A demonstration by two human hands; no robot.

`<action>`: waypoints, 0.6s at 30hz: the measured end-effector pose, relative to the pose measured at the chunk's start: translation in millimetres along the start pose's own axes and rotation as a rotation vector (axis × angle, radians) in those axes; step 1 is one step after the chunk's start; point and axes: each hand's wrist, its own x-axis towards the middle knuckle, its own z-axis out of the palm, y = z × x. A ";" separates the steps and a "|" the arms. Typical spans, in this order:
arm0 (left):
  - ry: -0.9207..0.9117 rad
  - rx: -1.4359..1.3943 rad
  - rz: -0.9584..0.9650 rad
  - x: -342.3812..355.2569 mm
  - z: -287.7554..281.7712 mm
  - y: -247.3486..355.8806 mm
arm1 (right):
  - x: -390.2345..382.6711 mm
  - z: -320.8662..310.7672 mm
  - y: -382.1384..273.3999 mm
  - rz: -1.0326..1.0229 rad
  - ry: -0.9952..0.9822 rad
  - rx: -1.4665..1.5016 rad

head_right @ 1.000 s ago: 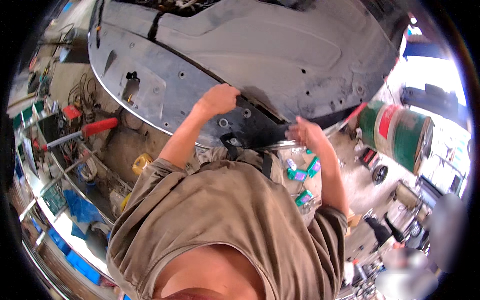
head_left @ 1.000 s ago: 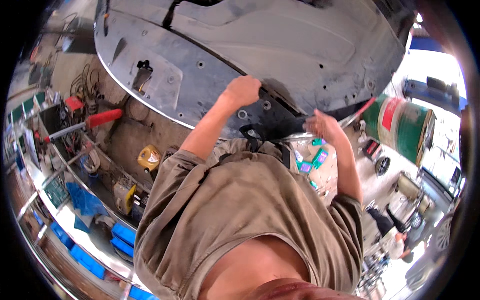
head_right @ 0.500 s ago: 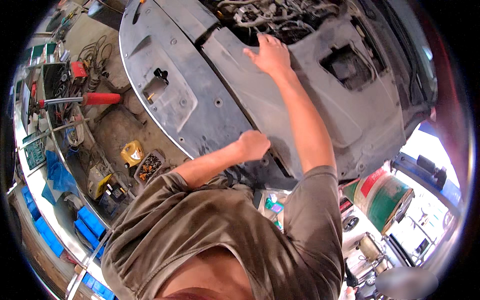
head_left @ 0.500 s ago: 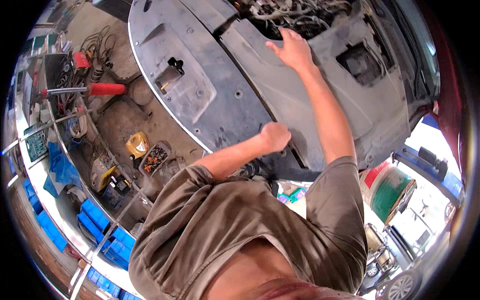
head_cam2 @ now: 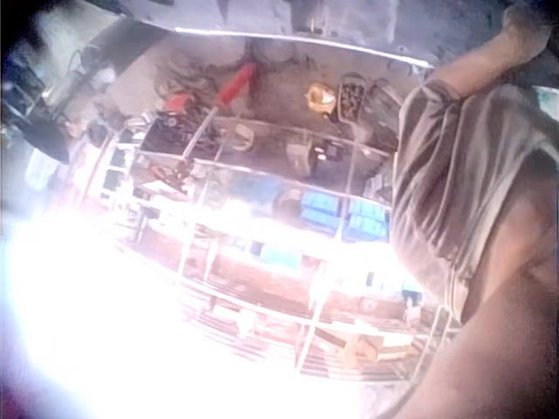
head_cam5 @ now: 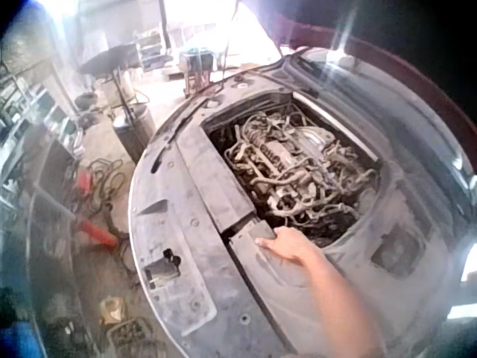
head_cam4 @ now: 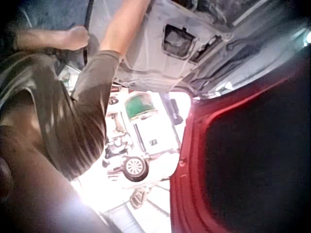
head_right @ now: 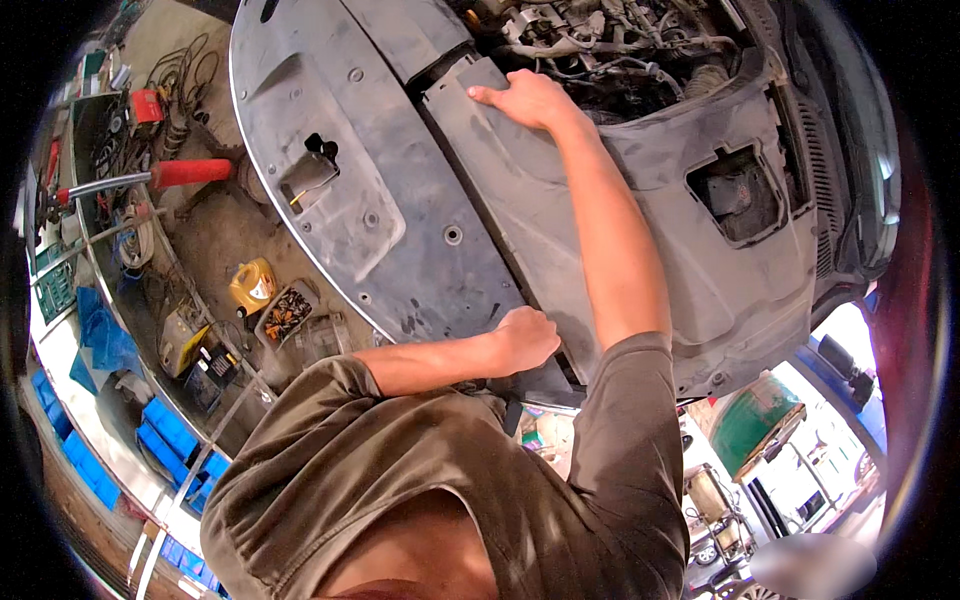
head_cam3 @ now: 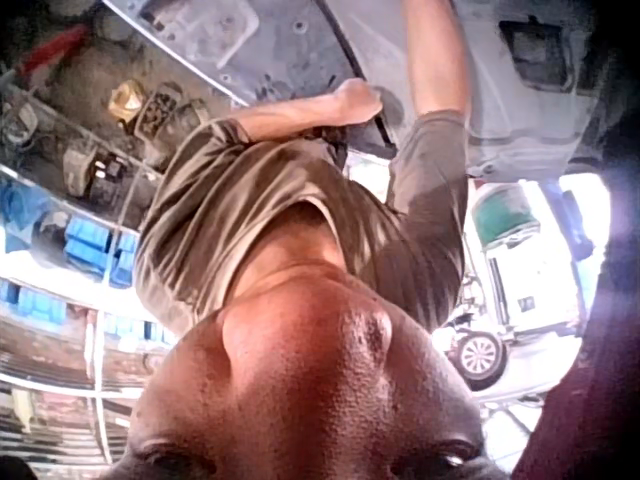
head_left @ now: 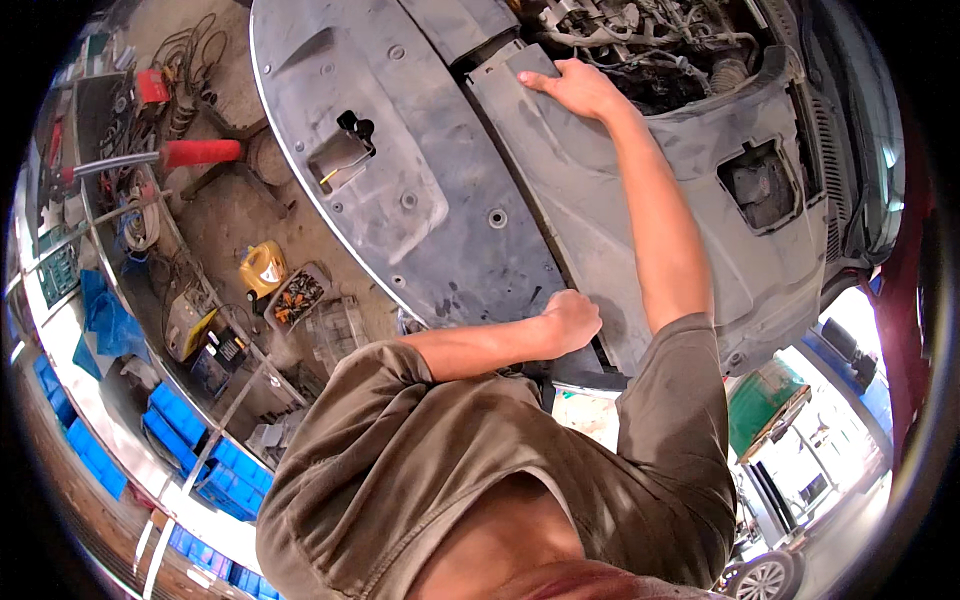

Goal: The person installs a large plastic engine cover onto a red car with the hood open. They align the cover, press it into place, and then use a ratchet to tighten several bolts around the perimeter to secure it.

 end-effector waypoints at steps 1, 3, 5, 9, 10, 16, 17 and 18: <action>-0.004 -0.012 0.001 -0.5 0.6 -0.1 | 1.1 -2.5 -1.4 -0.017 0.012 0.008; 0.034 -0.014 -0.004 -0.8 2.4 -0.7 | 3.7 -6.9 -3.6 -0.072 -0.052 0.032; 0.032 -0.023 -0.009 0.0 3.8 -1.1 | 8.2 -11.7 -3.5 -0.101 0.049 0.039; 0.007 -0.018 -0.019 1.7 2.6 -0.2 | 22.8 -16.5 4.3 -0.049 -0.069 0.224; 0.010 -0.015 -0.015 1.7 1.8 -0.6 | 25.3 -14.6 7.3 -0.070 -0.095 0.303; -0.011 0.017 0.015 5.4 -1.3 -4.6 | 25.0 -1.7 10.6 -0.035 0.130 0.044; -0.001 -0.001 0.021 7.0 -3.2 -7.1 | 23.9 -0.4 8.9 -0.037 0.152 0.041; -0.020 -0.029 0.045 5.6 -6.5 -10.4 | 21.2 0.3 8.3 -0.032 0.153 0.026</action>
